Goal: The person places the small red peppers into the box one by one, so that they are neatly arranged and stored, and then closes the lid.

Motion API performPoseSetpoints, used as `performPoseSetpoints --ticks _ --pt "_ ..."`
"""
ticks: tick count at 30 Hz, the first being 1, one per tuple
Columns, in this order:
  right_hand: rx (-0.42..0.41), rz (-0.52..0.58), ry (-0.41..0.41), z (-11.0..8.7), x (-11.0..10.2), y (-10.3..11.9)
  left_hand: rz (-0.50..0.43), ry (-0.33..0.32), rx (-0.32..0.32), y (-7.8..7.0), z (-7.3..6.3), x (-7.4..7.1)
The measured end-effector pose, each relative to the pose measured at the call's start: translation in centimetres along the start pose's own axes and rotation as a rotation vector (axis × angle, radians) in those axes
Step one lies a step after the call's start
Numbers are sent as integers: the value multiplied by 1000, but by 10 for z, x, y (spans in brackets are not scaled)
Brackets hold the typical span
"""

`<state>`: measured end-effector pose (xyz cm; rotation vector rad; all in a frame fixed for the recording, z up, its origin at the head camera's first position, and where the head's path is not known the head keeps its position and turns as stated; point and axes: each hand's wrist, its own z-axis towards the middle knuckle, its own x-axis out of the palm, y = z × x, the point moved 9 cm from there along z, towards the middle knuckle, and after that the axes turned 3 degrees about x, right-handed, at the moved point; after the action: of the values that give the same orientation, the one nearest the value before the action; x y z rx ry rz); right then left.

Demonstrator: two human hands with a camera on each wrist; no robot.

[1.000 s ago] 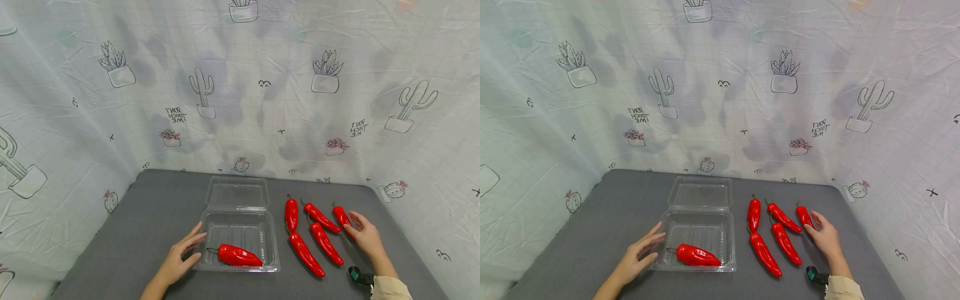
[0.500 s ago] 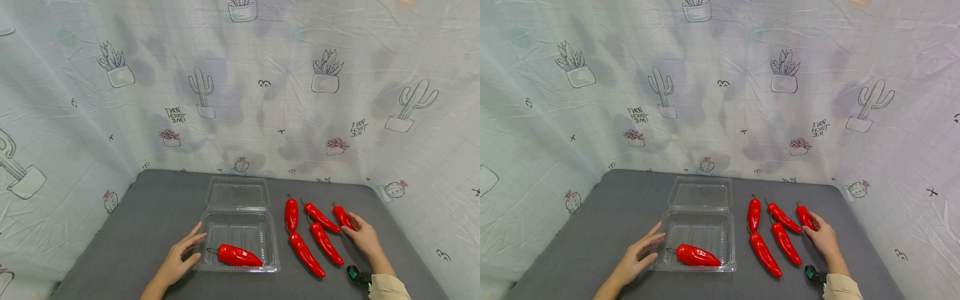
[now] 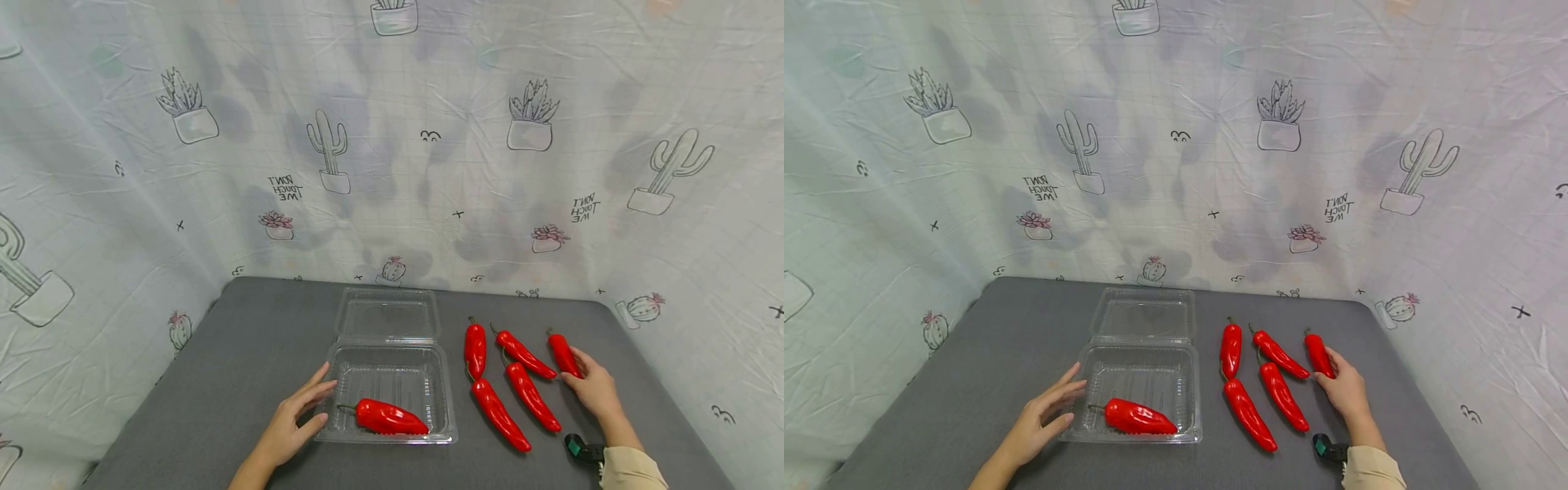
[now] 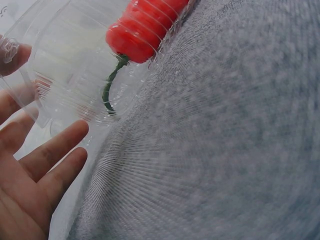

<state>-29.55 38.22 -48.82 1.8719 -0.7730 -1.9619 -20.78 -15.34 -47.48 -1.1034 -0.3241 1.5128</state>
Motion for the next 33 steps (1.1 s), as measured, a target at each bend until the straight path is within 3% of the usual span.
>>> performPoseSetpoints --ticks 5,11,20,26,33 --pt "21 5 -15 -1 -1 -2 0 -4 -36 2 0 -1" --pt "2 4 -69 -2 -3 -2 9 -4 18 -2 0 0" --pt "20 33 -106 -6 -6 -2 1 -6 22 -3 1 0" --pt "30 79 -138 -10 -14 8 -4 -7 31 -3 0 0" --pt "3 143 -132 -13 -21 28 1 -3 -3 2 -1 0"
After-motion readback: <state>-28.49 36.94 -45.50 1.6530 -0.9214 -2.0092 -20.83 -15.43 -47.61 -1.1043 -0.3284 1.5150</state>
